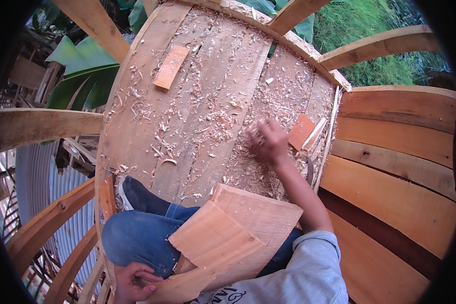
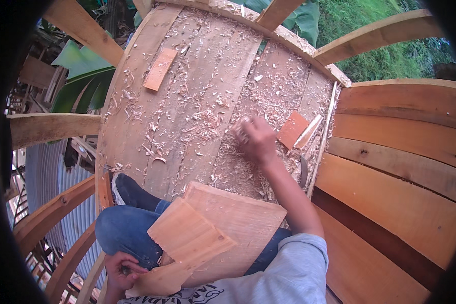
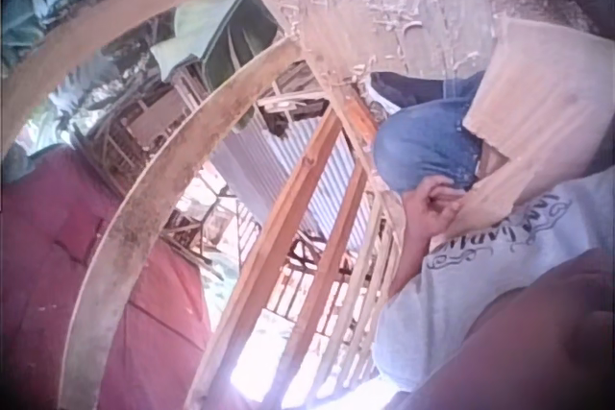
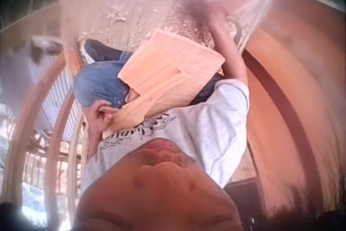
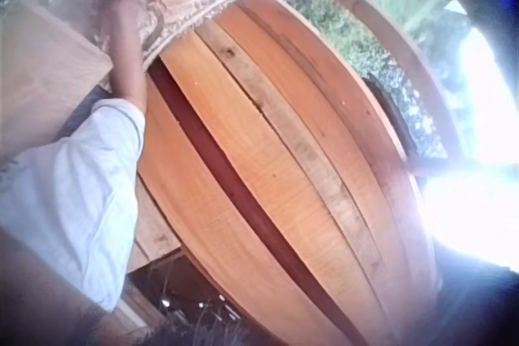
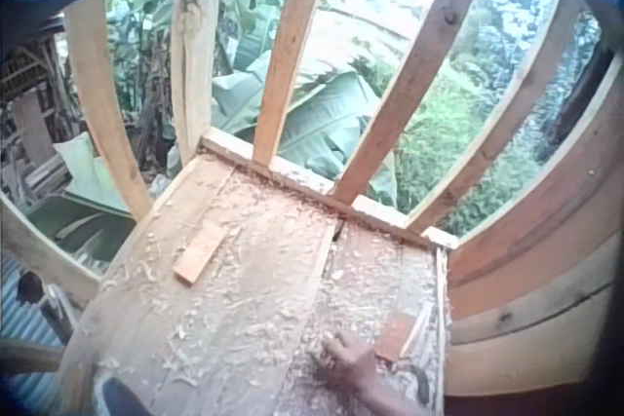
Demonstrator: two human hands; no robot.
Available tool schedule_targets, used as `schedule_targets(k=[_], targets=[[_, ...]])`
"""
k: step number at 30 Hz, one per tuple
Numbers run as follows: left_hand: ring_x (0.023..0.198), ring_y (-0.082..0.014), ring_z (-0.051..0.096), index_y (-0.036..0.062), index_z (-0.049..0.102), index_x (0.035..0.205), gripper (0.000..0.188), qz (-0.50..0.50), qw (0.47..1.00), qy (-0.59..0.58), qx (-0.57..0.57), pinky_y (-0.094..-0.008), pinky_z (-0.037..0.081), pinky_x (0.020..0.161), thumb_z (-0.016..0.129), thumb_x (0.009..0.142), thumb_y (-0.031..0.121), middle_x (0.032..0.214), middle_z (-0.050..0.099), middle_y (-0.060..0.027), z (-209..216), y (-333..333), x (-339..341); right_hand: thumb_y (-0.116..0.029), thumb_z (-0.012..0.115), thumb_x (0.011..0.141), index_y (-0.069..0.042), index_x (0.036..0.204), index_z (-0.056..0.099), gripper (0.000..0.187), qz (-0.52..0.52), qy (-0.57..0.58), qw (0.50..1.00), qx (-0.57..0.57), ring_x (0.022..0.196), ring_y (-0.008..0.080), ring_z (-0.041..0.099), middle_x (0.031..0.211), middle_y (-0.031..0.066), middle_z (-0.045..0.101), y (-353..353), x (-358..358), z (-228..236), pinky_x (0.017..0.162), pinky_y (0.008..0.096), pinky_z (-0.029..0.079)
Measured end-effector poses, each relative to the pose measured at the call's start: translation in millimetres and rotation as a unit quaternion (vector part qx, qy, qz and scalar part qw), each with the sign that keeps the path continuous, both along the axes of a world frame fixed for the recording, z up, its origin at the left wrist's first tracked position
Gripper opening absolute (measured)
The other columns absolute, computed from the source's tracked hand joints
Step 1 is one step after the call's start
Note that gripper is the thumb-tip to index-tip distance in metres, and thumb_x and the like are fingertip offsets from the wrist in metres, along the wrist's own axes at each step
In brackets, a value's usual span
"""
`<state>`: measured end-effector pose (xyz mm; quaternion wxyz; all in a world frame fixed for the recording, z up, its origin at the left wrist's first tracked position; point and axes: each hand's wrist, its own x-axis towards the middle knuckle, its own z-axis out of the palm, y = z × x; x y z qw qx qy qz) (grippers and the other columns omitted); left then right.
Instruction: The person sits cross-legged on a wooden floor and uses a curved knife to carve and shape a piece of wood held on their lap. They repeatedly scrape the wood surface to remove shavings and occasionally pause to clear debris from the floor.
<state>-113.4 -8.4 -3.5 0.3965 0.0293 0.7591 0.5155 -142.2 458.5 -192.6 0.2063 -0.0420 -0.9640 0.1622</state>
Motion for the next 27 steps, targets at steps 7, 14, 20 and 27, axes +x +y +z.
schedule_targets(k=[7,14,20,27], targets=[[0.060,-0.0198,0.071,-0.0024,0.054,0.086,0.067,0.004,1.000,0.016,-0.008,-0.0205,0.049,0.051,0.073,0.075,0.061,0.061,0.065,-0.0076,1.9,4.2,-0.8,-0.047,0.068,0.084,-0.009,0.115,0.063,0.050,-0.105,-0.085,0.991,-0.015,0.114,0.0344,0.054,0.121,0.0203,0.055,57.2,-2.2,-11.2,0.095,0.0470,0.045],[0.055,-0.0084,0.063,0.0042,0.053,0.085,0.066,-0.082,0.989,0.084,-0.089,-0.0160,0.039,0.059,0.061,0.079,0.070,0.059,0.068,-0.0027,7.0,2.4,-5.9,-0.078,0.058,0.072,-0.014,0.135,0.051,0.090,0.050,-0.179,0.982,0.032,0.130,0.0390,0.040,0.139,0.0207,0.042,33.6,40.1,2.5,0.107,0.0552,0.032],[0.052,-0.0063,0.050,0.0067,0.054,0.086,0.066,-0.127,0.976,0.122,-0.131,-0.0183,0.034,0.065,0.054,0.081,0.072,0.061,0.069,-0.0002,9.8,-0.1,-8.8,-0.076,0.064,0.067,-0.013,0.133,0.054,0.092,0.074,-0.197,0.976,0.058,0.128,0.0364,0.041,0.135,0.0191,0.045,-5.6,85.4,5.7,0.106,0.0543,0.029],[0.053,-0.0057,0.052,0.0061,0.054,0.088,0.067,-0.097,0.987,0.107,-0.077,-0.0183,0.035,0.060,0.055,0.081,0.072,0.060,0.069,-0.0021,7.6,-1.1,-9.1,-0.041,0.077,0.073,-0.013,0.095,0.066,0.037,0.063,-0.097,0.991,0.063,0.099,0.0276,0.054,0.109,0.0106,0.058,-10.7,76.2,-5.3,0.082,0.0438,0.040]])
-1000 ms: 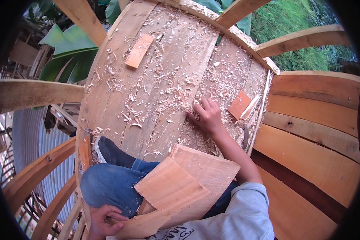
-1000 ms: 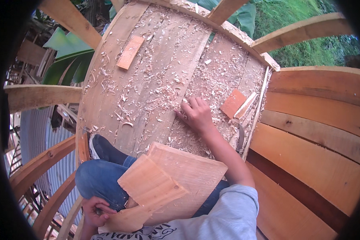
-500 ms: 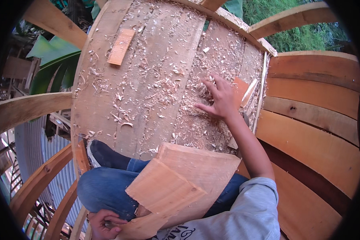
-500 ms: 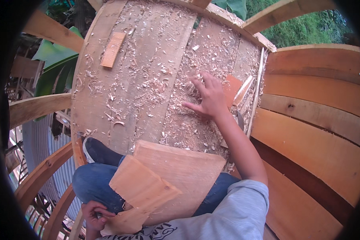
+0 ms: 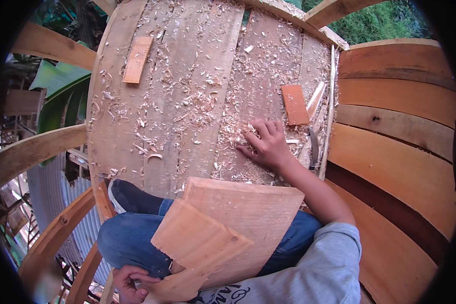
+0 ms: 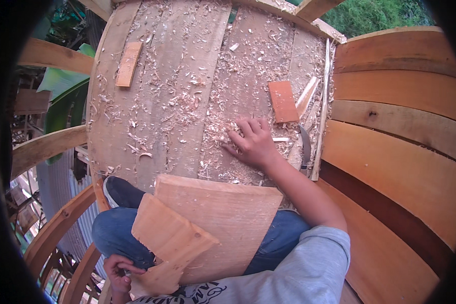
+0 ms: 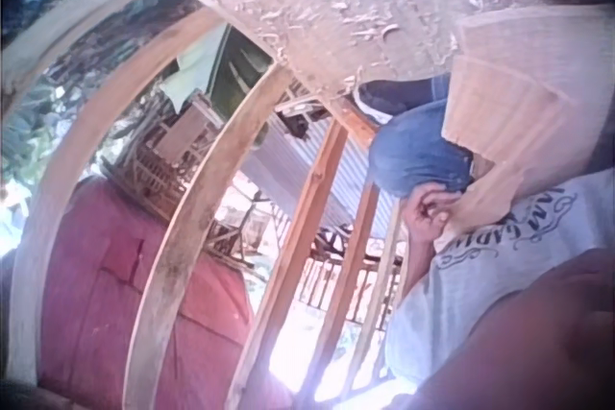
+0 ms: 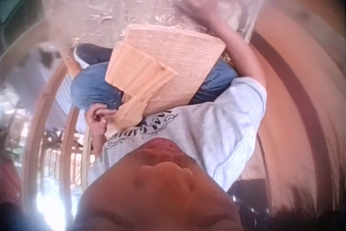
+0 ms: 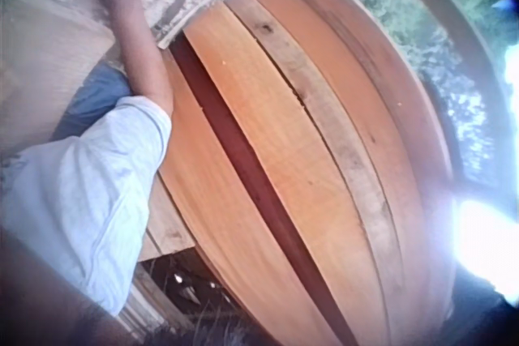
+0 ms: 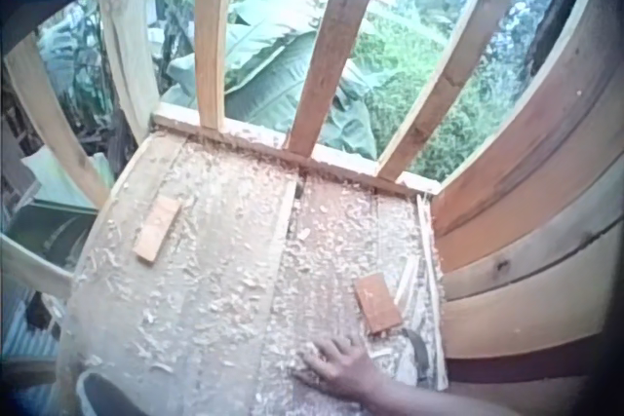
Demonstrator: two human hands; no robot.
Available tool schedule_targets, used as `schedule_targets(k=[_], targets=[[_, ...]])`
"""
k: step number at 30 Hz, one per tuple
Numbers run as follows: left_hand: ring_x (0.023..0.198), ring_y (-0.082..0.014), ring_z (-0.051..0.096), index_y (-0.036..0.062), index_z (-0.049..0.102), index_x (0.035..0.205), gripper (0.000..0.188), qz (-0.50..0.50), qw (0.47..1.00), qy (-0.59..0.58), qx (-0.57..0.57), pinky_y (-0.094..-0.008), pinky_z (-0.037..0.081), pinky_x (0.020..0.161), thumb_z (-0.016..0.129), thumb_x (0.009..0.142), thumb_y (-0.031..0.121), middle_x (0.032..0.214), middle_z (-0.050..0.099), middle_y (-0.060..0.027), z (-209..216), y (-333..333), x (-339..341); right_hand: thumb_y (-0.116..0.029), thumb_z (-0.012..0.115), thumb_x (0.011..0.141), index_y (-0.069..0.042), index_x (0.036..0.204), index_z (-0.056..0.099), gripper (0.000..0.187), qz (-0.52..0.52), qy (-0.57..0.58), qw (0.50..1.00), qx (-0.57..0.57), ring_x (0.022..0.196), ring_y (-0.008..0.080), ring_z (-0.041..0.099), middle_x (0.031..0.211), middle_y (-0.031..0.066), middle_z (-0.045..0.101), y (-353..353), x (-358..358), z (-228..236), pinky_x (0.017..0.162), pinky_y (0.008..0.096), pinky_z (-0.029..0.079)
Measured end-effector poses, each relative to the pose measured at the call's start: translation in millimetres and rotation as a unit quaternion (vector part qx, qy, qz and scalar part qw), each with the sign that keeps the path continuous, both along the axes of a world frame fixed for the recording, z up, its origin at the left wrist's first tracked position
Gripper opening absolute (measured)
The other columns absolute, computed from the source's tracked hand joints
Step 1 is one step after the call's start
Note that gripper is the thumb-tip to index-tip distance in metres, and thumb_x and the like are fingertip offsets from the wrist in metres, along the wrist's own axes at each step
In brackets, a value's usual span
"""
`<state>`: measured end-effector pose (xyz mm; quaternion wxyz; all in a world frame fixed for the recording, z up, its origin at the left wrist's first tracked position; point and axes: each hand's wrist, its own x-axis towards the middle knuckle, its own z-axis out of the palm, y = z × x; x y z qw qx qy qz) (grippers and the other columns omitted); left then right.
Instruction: The person sits cross-legged on a wooden floor and uses a curved knife to carve and shape a piece of wood held on their lap. They repeatedly scrape the wood surface to remove shavings and occasionally pause to clear debris from the floor.
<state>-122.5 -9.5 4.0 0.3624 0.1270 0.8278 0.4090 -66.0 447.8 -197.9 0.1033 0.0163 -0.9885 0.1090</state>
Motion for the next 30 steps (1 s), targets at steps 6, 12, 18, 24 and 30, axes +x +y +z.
schedule_targets(k=[6,12,18,24,30], targets=[[0.061,-0.0086,0.062,0.0016,0.056,0.093,0.062,0.028,0.992,-0.106,0.062,-0.0197,0.042,0.062,0.065,0.078,0.061,0.068,0.071,-0.0073,6.1,21.5,-9.9,-0.037,0.073,0.075,-0.012,0.081,0.060,0.029,0.044,-0.009,0.999,0.029,0.080,0.0233,0.055,0.082,0.0059,0.054,20.1,-20.3,9.1,0.068,0.0367,0.042],[0.075,-0.0125,0.070,-0.0018,0.060,0.103,0.051,0.044,0.978,-0.168,0.117,-0.0224,0.051,0.071,0.080,0.075,0.035,0.083,0.074,-0.0090,5.5,4.7,-6.0,-0.027,0.080,0.072,-0.009,0.079,0.059,0.029,0.054,0.076,0.993,-0.071,0.069,0.0255,0.054,0.076,0.0079,0.053,-6.4,-69.7,24.2,0.058,0.0383,0.043],[0.076,-0.0169,0.072,0.0082,0.061,0.109,0.045,-0.050,0.981,-0.161,0.092,-0.0247,0.055,0.069,0.081,0.074,0.029,0.083,0.074,-0.0048,1.6,0.2,-20.2,-0.022,0.079,0.074,-0.003,0.085,0.061,0.028,0.070,0.055,0.996,-0.020,0.083,0.0315,0.058,0.094,0.0148,0.058,-23.0,-138.5,16.3,0.068,0.0412,0.048],[0.070,-0.0173,0.072,0.0084,0.058,0.108,0.044,-0.051,0.978,-0.170,0.112,-0.0266,0.055,0.062,0.073,0.082,0.040,0.078,0.073,-0.0047,9.1,6.8,-26.5,-0.058,0.072,0.069,-0.008,0.129,0.052,0.080,0.135,-0.039,0.990,0.027,0.128,0.0367,0.044,0.134,0.0174,0.050,-27.5,-147.4,5.4,0.109,0.0568,0.026],[0.074,-0.0177,0.072,0.0090,0.058,0.112,0.046,-0.061,0.974,-0.166,0.140,-0.0268,0.056,0.063,0.070,0.083,0.043,0.081,0.073,-0.0054,10.1,2.2,-24.0,-0.059,0.072,0.069,-0.013,0.122,0.062,0.071,0.144,-0.022,0.984,0.102,0.117,0.0352,0.052,0.126,0.0169,0.055,-48.6,-133.5,12.1,0.096,0.0508,0.037]])
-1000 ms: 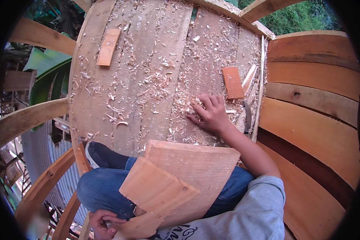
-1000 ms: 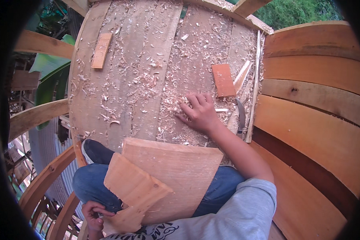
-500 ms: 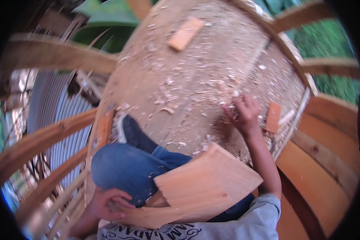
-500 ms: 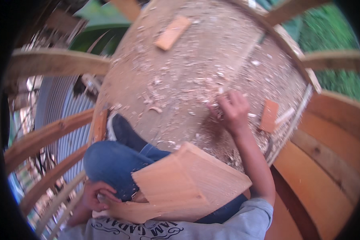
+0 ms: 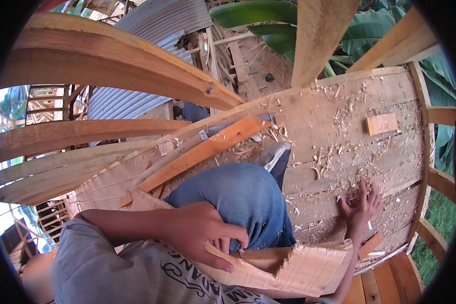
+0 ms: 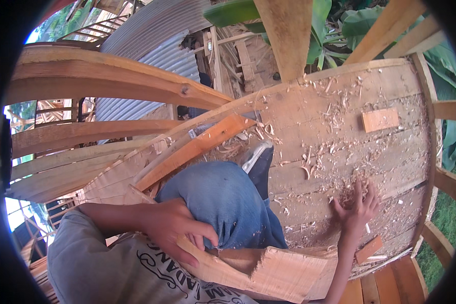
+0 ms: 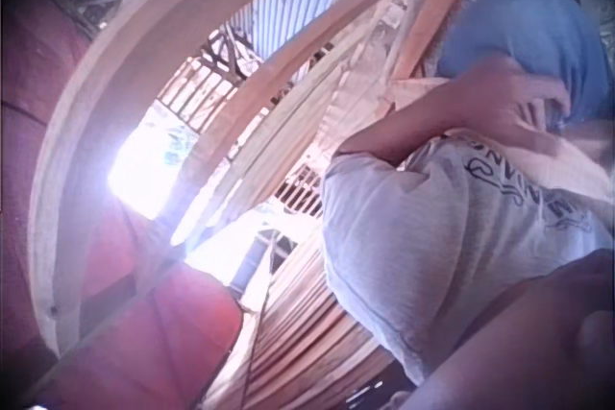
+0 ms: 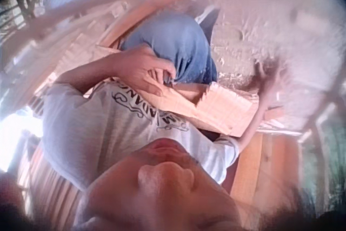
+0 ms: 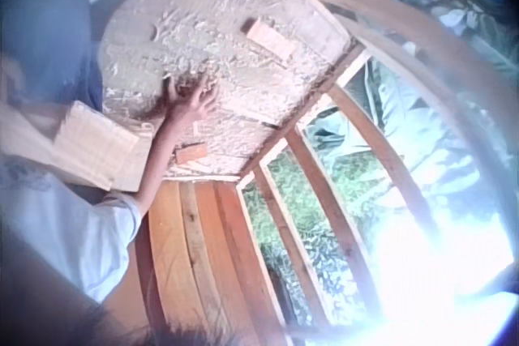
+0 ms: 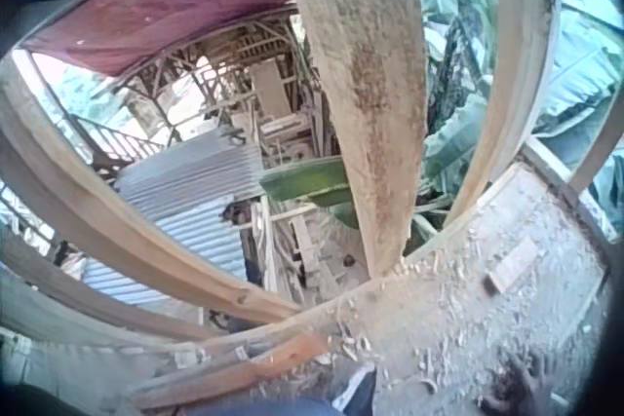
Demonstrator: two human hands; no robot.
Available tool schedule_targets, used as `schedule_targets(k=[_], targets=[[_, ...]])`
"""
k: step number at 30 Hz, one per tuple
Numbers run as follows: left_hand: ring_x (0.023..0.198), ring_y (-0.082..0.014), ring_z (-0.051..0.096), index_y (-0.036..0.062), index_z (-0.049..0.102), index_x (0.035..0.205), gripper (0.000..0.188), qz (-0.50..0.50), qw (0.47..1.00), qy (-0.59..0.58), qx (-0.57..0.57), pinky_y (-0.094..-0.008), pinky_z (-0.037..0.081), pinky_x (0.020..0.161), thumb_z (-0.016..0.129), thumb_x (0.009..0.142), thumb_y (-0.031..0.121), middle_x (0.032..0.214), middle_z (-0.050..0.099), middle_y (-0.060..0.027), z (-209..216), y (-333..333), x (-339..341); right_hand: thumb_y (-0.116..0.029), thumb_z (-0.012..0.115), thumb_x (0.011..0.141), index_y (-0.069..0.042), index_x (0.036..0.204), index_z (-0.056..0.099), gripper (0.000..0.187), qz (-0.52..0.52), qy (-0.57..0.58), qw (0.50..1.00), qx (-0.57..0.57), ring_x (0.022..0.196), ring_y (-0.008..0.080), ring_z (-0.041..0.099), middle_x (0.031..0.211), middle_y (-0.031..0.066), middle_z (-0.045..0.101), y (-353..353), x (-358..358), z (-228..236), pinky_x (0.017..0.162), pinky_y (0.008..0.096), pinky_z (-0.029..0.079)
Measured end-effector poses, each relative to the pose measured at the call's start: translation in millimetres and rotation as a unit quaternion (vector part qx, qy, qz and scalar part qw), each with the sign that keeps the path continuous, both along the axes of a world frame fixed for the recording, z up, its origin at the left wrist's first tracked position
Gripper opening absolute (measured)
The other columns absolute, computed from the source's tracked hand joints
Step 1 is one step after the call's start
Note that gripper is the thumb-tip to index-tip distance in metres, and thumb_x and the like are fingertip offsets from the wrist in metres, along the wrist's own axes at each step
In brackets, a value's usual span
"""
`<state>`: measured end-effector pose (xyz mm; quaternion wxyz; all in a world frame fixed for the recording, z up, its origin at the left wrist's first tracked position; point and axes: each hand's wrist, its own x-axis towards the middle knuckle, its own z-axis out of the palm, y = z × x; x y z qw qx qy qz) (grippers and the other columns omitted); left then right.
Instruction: The person sits cross-legged on a wooden floor and uses a curved knife to carve and shape a piece of wood held on their lap. They repeatedly scrape the wood surface to remove shavings and occasionally pause to clear debris from the floor.
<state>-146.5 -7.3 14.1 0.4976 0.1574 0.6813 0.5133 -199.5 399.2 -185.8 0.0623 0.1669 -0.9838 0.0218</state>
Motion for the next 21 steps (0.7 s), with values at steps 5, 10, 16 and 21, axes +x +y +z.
schedule_targets(k=[5,10,16,21], targets=[[0.075,-0.0177,0.072,0.0097,0.059,0.114,0.047,-0.012,1.000,0.014,0.013,-0.0270,0.057,0.063,0.070,0.083,0.044,0.082,0.073,-0.0058,-3.5,-0.5,-2.9,-0.035,0.073,0.077,-0.011,0.099,0.066,0.033,-0.001,0.048,0.998,-0.032,0.095,0.0326,0.057,0.102,0.0136,0.060,-2.6,10.1,-6.1,0.081,0.0468,0.041],[0.075,-0.0173,0.072,0.0095,0.058,0.115,0.046,-0.003,0.999,0.013,0.030,-0.0272,0.058,0.062,0.070,0.084,0.042,0.082,0.073,-0.0049,-6.5,-2.6,-2.6,-0.008,0.062,0.065,-0.007,0.092,0.063,0.027,0.036,0.033,0.998,-0.047,0.080,0.0329,0.056,0.087,0.0130,0.057,5.3,8.0,-7.3,0.072,0.0446,0.043],[0.082,-0.0196,0.072,0.0078,0.054,0.120,0.051,0.018,0.995,-0.091,0.040,-0.0286,0.058,0.073,0.070,0.084,0.041,0.087,0.073,-0.0088,-5.0,-6.3,-6.4,-0.007,0.056,0.061,-0.006,0.094,0.062,0.033,0.076,0.060,0.993,-0.067,0.073,0.0324,0.055,0.083,0.0136,0.055,10.0,-0.8,-9.0,0.062,0.0437,0.042],[0.084,-0.0206,0.071,0.0048,0.053,0.117,0.049,0.049,0.985,-0.151,0.070,-0.0287,0.057,0.077,0.070,0.085,0.039,0.089,0.072,-0.0119,-9.0,-12.1,-5.1,-0.018,0.078,0.075,-0.004,0.092,0.065,0.025,0.059,0.052,0.993,-0.084,0.072,0.0319,0.057,0.083,0.0139,0.058,11.3,-3.7,-2.4,0.060,0.0423,0.044]])
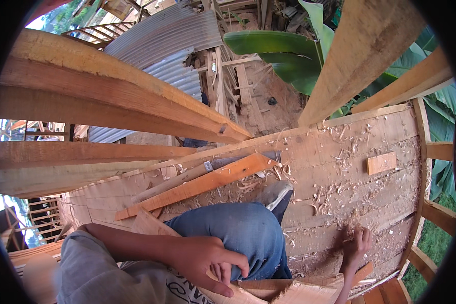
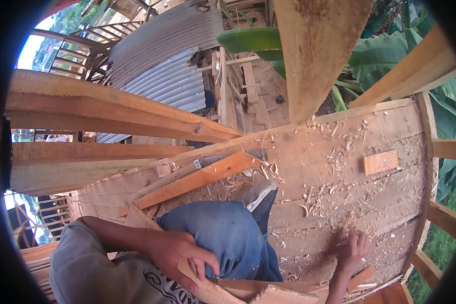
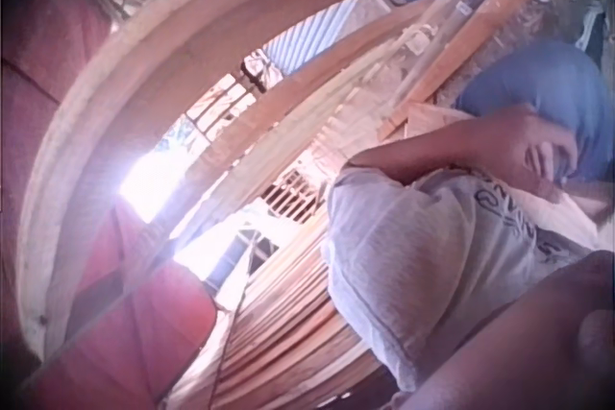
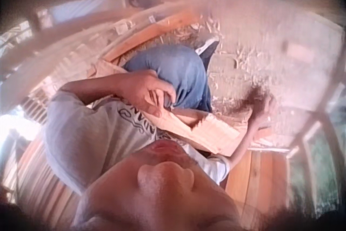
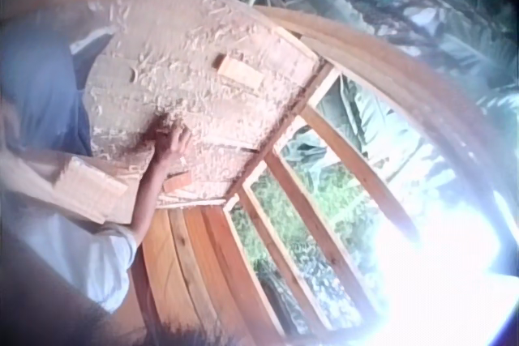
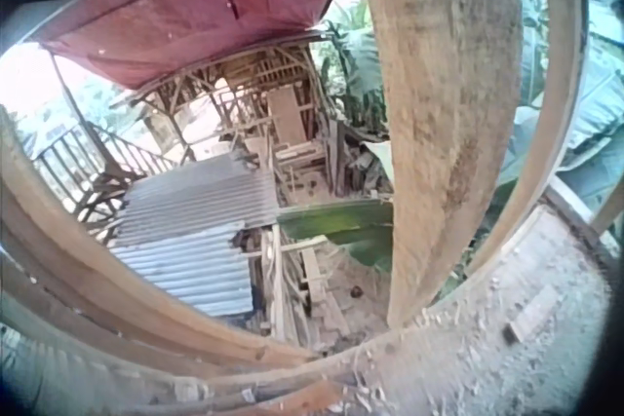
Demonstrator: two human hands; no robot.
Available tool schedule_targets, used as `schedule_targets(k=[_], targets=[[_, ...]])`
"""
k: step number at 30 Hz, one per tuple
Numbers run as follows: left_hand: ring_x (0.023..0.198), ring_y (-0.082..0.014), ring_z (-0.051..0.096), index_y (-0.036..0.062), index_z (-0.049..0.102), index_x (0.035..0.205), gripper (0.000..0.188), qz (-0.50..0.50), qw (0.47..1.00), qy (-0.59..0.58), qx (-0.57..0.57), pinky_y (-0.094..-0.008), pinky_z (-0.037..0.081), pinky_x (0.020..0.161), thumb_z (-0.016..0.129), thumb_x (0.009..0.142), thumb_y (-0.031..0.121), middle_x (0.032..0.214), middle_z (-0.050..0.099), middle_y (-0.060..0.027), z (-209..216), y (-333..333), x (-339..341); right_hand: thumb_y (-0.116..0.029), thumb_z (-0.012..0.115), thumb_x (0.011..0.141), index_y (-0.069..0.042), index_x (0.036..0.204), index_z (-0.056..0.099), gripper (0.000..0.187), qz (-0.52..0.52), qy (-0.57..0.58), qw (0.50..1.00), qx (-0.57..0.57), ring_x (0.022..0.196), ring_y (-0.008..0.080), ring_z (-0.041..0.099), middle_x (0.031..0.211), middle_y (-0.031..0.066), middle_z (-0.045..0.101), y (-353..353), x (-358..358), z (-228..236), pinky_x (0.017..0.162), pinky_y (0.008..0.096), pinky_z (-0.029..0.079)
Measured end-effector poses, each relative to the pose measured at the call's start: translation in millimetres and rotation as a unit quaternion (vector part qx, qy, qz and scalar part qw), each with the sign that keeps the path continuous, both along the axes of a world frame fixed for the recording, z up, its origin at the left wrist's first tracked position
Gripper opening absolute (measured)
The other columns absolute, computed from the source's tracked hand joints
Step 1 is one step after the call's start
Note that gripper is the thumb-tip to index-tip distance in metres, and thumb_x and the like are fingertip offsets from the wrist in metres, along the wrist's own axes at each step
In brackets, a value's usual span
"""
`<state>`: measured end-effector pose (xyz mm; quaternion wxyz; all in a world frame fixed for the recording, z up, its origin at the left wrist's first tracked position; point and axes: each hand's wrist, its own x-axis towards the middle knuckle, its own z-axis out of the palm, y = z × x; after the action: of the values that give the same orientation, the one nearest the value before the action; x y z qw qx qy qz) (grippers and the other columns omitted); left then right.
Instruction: The person sits cross-legged on a wooden floor and uses a curved knife to carve and shape a piece of wood held on their lap. They repeatedly scrape the wood surface to remove shavings and occasionally pause to clear debris from the floor.
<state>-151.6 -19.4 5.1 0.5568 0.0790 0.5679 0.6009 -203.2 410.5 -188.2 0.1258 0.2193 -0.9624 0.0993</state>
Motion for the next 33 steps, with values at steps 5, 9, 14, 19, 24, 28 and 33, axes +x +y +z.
schedule_targets(k=[5,9,14,19,24,28,33], targets=[[0.091,-0.0203,0.071,0.0067,0.053,0.121,0.053,-0.026,0.999,-0.041,-0.023,-0.0293,0.056,0.082,0.074,0.083,0.037,0.097,0.072,-0.0103,3.1,-0.8,-8.8,-0.009,0.077,0.075,-0.001,0.091,0.065,0.022,-0.119,-0.043,0.988,-0.091,0.077,0.0354,0.060,0.086,0.0168,0.061,21.6,6.9,-2.6,0.066,0.0417,0.049],[0.088,-0.0180,0.071,0.0075,0.054,0.119,0.050,-0.057,0.996,0.032,-0.058,-0.0279,0.055,0.078,0.075,0.082,0.034,0.096,0.073,-0.0081,3.6,3.2,-14.5,-0.015,0.076,0.079,0.001,0.094,0.065,0.024,-0.310,-0.107,0.915,-0.234,0.089,0.0341,0.061,0.093,0.0180,0.065,48.7,16.0,-9.6,0.083,0.0424,0.049],[0.080,-0.0217,0.072,-0.0056,0.052,0.109,0.059,0.054,0.993,0.101,-0.041,-0.0264,0.056,0.072,0.076,0.080,0.040,0.083,0.073,-0.0158,-8.0,-9.8,18.6,-0.015,0.076,0.080,0.003,0.086,0.067,0.021,-0.359,-0.102,0.834,-0.406,0.077,0.0160,0.059,0.082,0.0088,0.065,21.5,-12.0,35.7,0.072,0.0310,0.046],[0.071,-0.0324,0.071,-0.0071,0.047,0.103,0.066,0.135,0.990,0.015,-0.046,-0.0365,0.060,0.062,0.074,0.080,0.048,0.074,0.068,-0.0253,-9.4,10.9,18.3,-0.017,0.071,0.086,0.005,0.089,0.067,0.023,-0.413,0.032,0.752,-0.513,0.063,0.0073,0.056,0.072,0.0022,0.065,55.1,13.1,16.6,0.056,0.0239,0.044],[0.068,-0.0338,0.071,-0.0070,0.045,0.105,0.069,0.138,0.987,0.035,-0.076,-0.0392,0.060,0.060,0.072,0.081,0.052,0.073,0.068,-0.0271,-3.0,7.8,19.9,-0.020,0.069,0.087,0.001,0.086,0.067,0.021,-0.376,0.034,0.664,-0.645,0.060,0.0053,0.056,0.073,0.0019,0.065,62.7,12.5,71.2,0.051,0.0208,0.041],[0.066,-0.0341,0.071,-0.0072,0.044,0.105,0.071,0.138,0.986,0.052,-0.075,-0.0399,0.060,0.058,0.071,0.080,0.054,0.073,0.067,-0.0275,-6.4,6.0,20.6,-0.013,0.068,0.086,-0.002,0.078,0.063,0.015,-0.335,0.176,0.714,-0.590,0.057,0.0042,0.052,0.068,-0.0005,0.059,82.2,14.6,120.1,0.050,0.0209,0.040],[0.066,-0.0350,0.070,-0.0065,0.044,0.105,0.073,0.143,0.984,0.056,-0.086,-0.0401,0.060,0.056,0.070,0.080,0.057,0.072,0.067,-0.0269,-7.9,10.9,20.2,-0.005,0.068,0.082,0.002,0.079,0.061,0.011,-0.324,0.396,0.777,-0.366,0.070,0.0125,0.056,0.076,0.0070,0.061,121.0,20.2,164.8,0.062,0.0250,0.045]])
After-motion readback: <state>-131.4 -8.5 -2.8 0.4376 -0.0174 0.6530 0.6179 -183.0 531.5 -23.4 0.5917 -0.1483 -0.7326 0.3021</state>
